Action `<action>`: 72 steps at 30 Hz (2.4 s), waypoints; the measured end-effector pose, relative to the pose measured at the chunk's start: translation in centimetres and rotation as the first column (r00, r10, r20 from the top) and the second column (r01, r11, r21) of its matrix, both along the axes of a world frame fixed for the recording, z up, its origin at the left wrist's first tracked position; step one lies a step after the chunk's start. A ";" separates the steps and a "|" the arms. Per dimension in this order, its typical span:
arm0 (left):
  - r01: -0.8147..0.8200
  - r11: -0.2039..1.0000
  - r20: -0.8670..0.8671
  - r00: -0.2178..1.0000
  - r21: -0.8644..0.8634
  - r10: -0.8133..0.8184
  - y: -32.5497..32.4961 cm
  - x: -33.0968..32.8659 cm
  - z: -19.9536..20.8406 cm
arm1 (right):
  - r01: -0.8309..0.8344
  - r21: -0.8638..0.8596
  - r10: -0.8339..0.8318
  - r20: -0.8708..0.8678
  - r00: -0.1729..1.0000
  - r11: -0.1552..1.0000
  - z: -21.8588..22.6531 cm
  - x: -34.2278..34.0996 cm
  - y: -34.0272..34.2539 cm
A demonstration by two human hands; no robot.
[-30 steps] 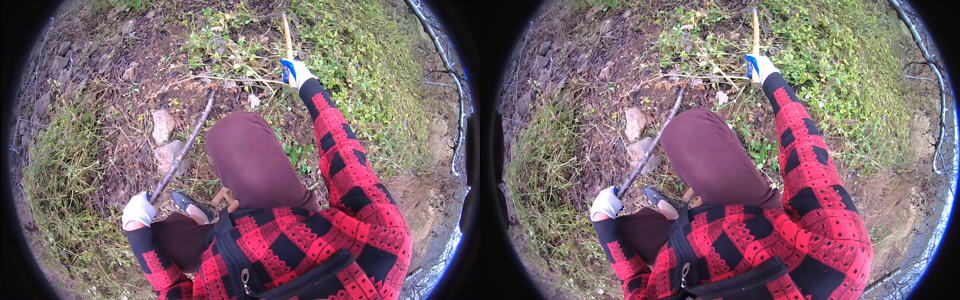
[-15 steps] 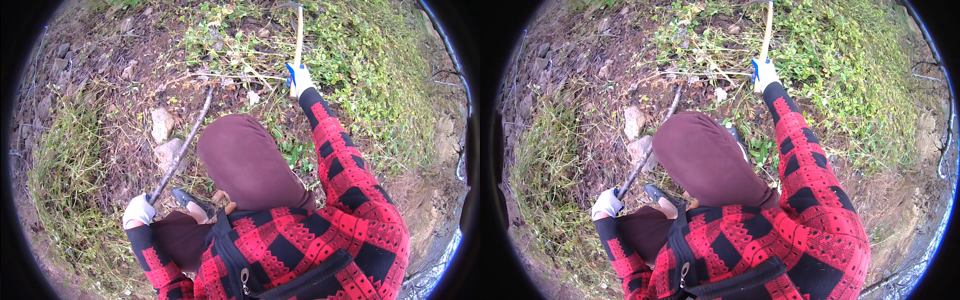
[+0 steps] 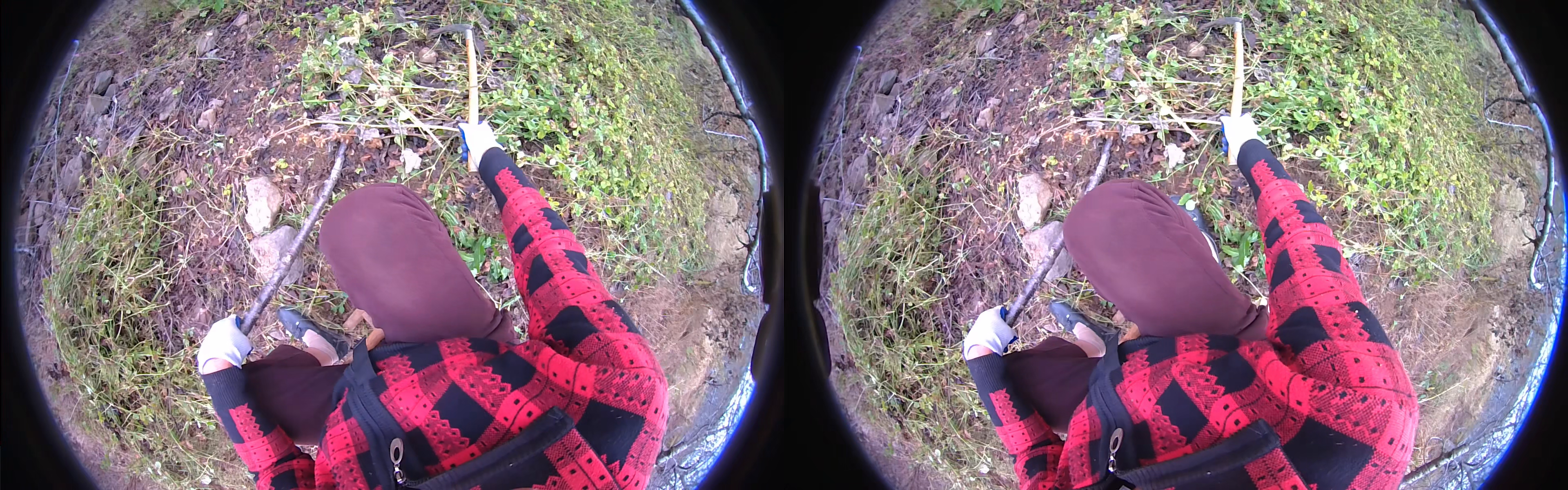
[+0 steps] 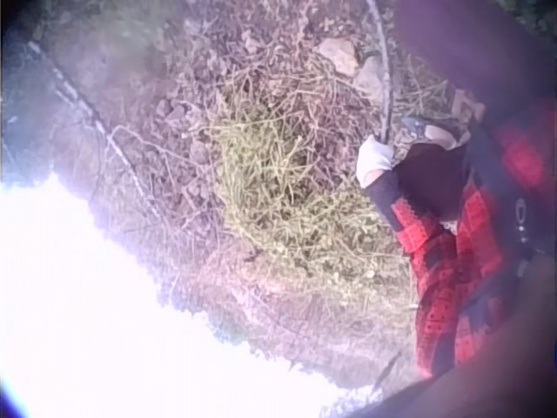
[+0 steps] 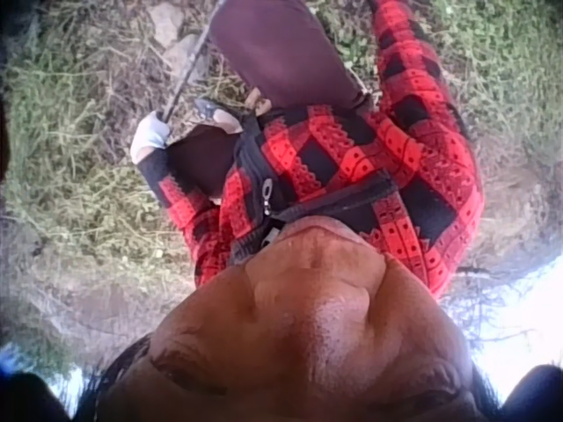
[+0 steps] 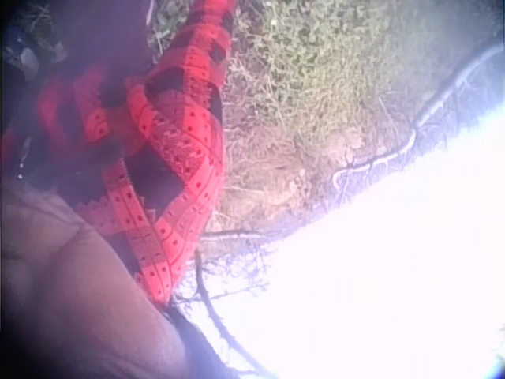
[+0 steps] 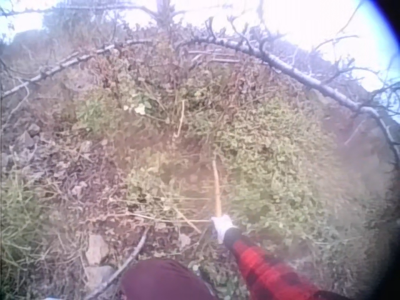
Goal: The person uses two long sticks to pull and move dry branches and debris on the ground. They repeatedly reach, grasp, and drag the branches across the soil and grass, clearing a small area.
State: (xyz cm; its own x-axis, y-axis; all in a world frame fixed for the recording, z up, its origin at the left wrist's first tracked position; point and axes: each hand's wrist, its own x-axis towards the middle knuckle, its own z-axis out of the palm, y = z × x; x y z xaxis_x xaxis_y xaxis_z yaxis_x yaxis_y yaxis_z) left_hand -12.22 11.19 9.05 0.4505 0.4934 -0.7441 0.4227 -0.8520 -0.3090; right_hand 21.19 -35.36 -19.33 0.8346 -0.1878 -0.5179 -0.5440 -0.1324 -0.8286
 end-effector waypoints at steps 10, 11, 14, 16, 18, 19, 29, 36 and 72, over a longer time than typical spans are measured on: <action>0.000 1.000 -0.008 1.000 0.020 0.001 0.1 -0.1 -0.3 | -0.158 -0.413 0.154 -0.044 0.987 0.897 -2.1 3.0 -5.0; -0.004 1.000 -0.002 1.000 0.007 0.004 0.1 0.0 -0.3 | -0.181 -0.395 0.155 -0.097 0.983 0.901 -2.1 2.7 -5.7; -0.006 1.000 -0.021 1.000 0.017 0.007 0.0 0.3 -0.1 | -0.236 -0.639 0.254 -0.066 0.965 0.732 -2.0 1.7 -6.5; -0.036 0.999 0.001 0.999 0.010 0.036 0.1 0.2 -0.2 | -0.213 -0.715 0.280 -0.024 0.960 0.666 -1.8 1.2 -6.6; -0.089 0.996 0.009 0.996 0.012 0.089 0.5 -0.2 -0.6 | -0.247 -0.611 0.253 -0.078 0.964 0.752 -1.5 1.3 -6.3; -0.065 0.998 0.021 0.998 -0.004 0.065 0.8 -0.3 -1.0 | -0.251 -0.553 0.253 -0.074 0.965 0.795 -1.4 1.5 -6.2; -0.073 0.997 -0.001 0.997 -0.019 0.073 2.1 -1.0 -1.9 | -0.110 -0.174 0.107 -0.028 0.994 0.979 -1.5 2.9 -1.2; -0.070 0.997 -0.002 0.998 -0.037 0.070 1.0 -0.1 -1.2 | -0.104 -0.063 0.103 -0.022 0.994 0.993 -1.4 -5.1 -2.1; 0.008 0.998 0.136 0.991 -0.070 0.002 -0.2 -0.6 0.4 | -0.112 -0.423 0.093 -0.066 0.993 0.899 10.4 -30.5 -9.1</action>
